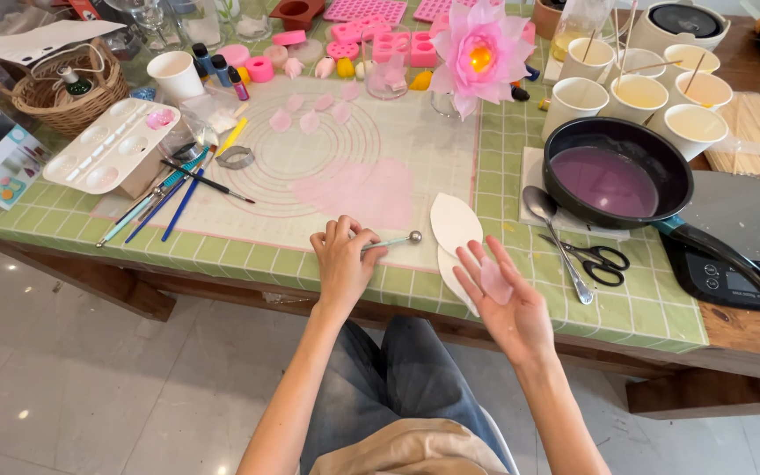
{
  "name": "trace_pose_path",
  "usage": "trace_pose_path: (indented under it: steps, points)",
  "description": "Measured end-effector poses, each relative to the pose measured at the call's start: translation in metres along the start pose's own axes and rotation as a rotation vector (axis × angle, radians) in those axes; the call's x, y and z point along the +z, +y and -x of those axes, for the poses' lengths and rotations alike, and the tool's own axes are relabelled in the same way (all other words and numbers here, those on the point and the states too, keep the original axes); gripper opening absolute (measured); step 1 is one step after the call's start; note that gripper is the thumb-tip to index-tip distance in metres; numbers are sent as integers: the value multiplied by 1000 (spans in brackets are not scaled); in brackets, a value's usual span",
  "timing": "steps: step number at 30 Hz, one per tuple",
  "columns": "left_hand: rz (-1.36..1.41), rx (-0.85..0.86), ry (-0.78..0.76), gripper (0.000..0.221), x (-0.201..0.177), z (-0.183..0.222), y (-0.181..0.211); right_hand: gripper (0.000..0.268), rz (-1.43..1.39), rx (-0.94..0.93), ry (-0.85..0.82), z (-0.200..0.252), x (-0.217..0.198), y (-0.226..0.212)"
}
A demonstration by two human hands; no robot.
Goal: Shaping wax or fabric petals using a ball sculpting tool on a workbench in a candle-making studio.
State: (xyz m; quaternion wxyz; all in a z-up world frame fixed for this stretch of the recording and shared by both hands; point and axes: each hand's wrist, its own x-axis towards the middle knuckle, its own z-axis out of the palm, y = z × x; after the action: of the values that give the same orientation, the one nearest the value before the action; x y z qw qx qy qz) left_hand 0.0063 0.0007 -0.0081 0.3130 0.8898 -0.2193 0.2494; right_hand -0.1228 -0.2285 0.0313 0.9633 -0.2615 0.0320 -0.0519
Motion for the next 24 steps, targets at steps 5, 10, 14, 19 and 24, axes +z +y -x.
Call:
trace_pose_path:
  steps: [5,10,14,19,24]
  points:
    - [52,53,67,29,-1,0,5,60,54,54,-97,-1,-2,7]
    - [99,8,64,27,4,13,25,60,73,132,-118,-4,2,15]
    - [494,-28,-32,13,-14,23,73,57,245,210,-127,-2,5,22]
    - [772,-208,-159,10,-24,30,98,56,403,233,-74,9,20,20]
    - [499,38,-83,9,-38,27,107,56,438,220,-112,14,26,17]
